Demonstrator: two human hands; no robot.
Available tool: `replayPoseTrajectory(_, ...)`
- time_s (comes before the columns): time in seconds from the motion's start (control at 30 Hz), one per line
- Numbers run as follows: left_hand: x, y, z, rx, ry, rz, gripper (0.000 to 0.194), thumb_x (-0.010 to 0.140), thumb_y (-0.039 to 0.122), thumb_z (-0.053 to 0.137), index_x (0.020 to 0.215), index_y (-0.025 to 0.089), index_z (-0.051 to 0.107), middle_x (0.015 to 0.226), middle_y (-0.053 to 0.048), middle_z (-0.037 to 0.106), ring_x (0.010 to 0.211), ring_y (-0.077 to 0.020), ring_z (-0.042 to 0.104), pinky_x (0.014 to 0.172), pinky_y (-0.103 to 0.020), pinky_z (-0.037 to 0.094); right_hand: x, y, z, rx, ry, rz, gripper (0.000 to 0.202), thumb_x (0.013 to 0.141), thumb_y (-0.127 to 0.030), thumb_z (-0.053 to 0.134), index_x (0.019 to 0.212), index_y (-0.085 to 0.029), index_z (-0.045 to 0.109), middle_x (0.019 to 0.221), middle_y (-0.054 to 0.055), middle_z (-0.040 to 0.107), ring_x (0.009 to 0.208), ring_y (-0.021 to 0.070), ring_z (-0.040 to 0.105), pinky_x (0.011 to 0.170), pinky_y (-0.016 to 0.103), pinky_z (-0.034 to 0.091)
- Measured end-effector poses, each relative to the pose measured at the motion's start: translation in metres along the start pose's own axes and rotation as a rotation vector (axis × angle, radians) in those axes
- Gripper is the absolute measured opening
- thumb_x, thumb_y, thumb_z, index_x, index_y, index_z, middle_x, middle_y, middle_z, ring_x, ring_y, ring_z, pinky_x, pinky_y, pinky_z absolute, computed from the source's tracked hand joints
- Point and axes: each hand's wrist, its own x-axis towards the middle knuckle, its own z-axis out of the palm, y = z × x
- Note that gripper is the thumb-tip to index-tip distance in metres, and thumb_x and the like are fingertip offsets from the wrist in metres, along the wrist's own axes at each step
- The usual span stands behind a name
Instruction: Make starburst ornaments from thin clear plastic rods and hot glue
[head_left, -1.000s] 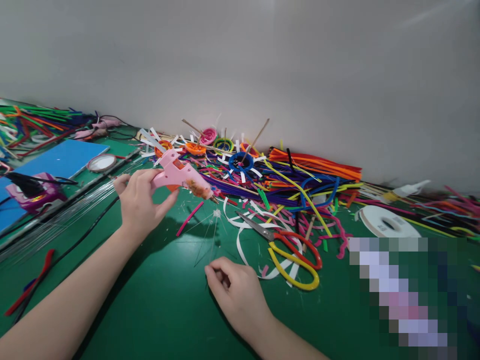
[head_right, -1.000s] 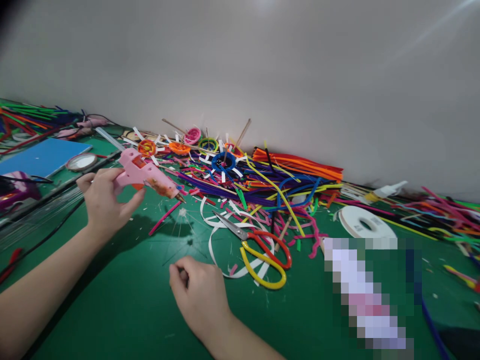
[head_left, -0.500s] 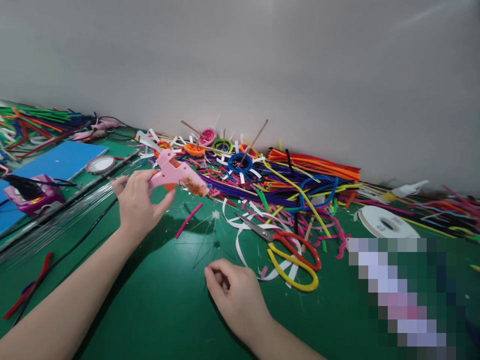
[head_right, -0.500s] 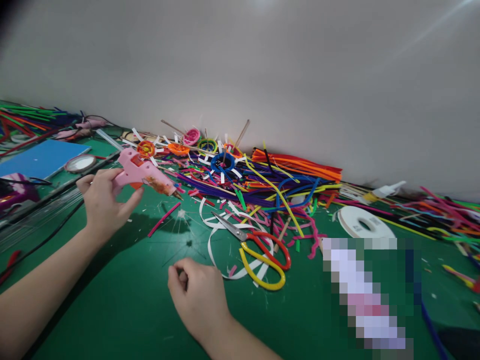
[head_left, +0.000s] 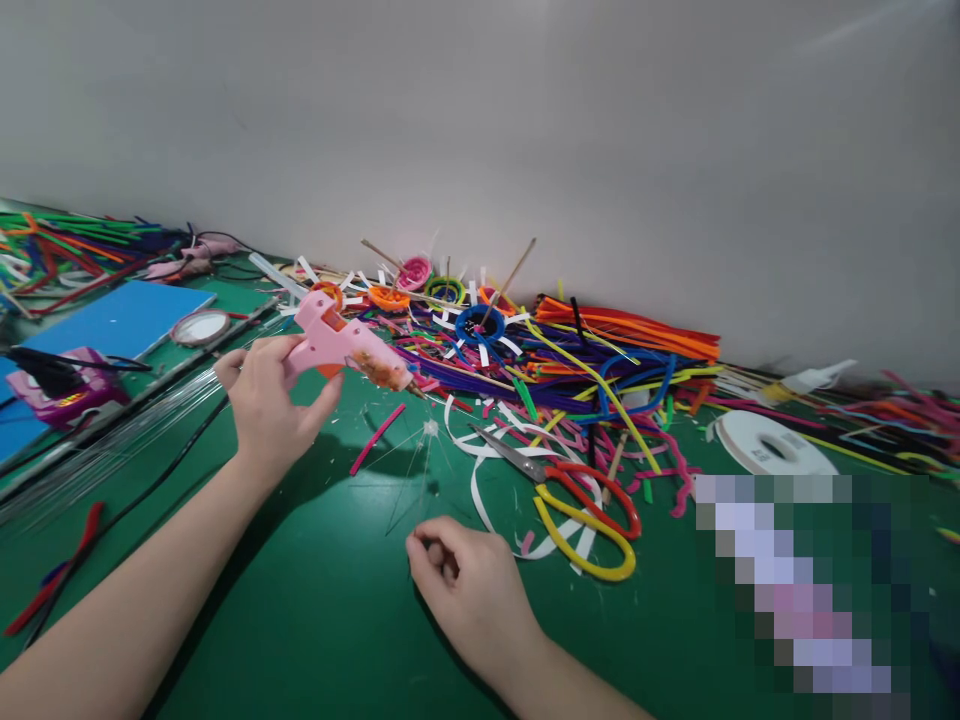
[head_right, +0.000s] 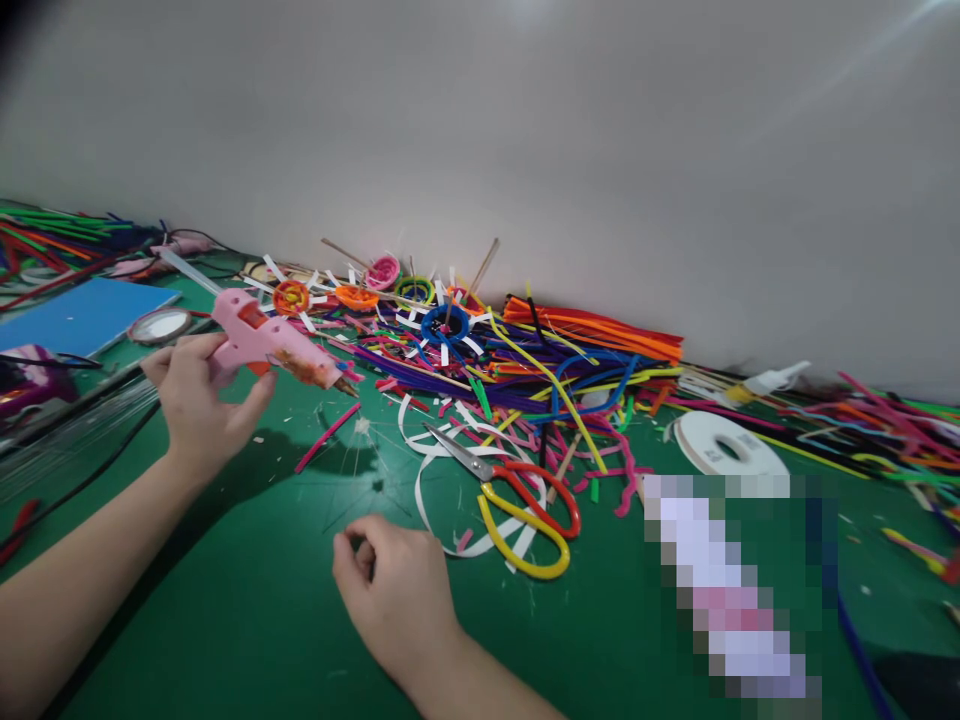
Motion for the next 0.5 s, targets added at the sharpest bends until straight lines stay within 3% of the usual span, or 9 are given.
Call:
replayPoseTrajectory(0.23,-0.0013,-0.0002,-0.0005,-0.036,-0.005,-0.117,0.04,0.078,0.038,0.06,0.108,0.013,0.049,0.094,-0.01,0.06,0.082,-0.0211,0.053,0.082,-0.038,0.035,0.0008,-0.0009,-0.0002,0.011,-0.012,0.002,0.022,0.084,-0.031,0.049,0.074,-0.018,0.063,0.049,-0.004,0.053,0.041,0.0076,0.044,0.044,0.02,0.03)
replayPoseTrajectory(0.5,0.0026,-0.0024,-0.0016,-0.157,0.021,-0.436,0.033,0.08,0.038,0.053,0.102,0.013,0.051,0.084,-0.005,0.05,0.074,-0.0167,0.042,0.07,-0.031,0.037,0.0015,-0.0034,-0.0042,0.172,-0.015,0.052,0.02,0.084,-0.034,0.049,0.075,-0.018,0.055,0.048,-0.006,0.044,0.041,0.0076,0.043,0.044,0.019,0.032)
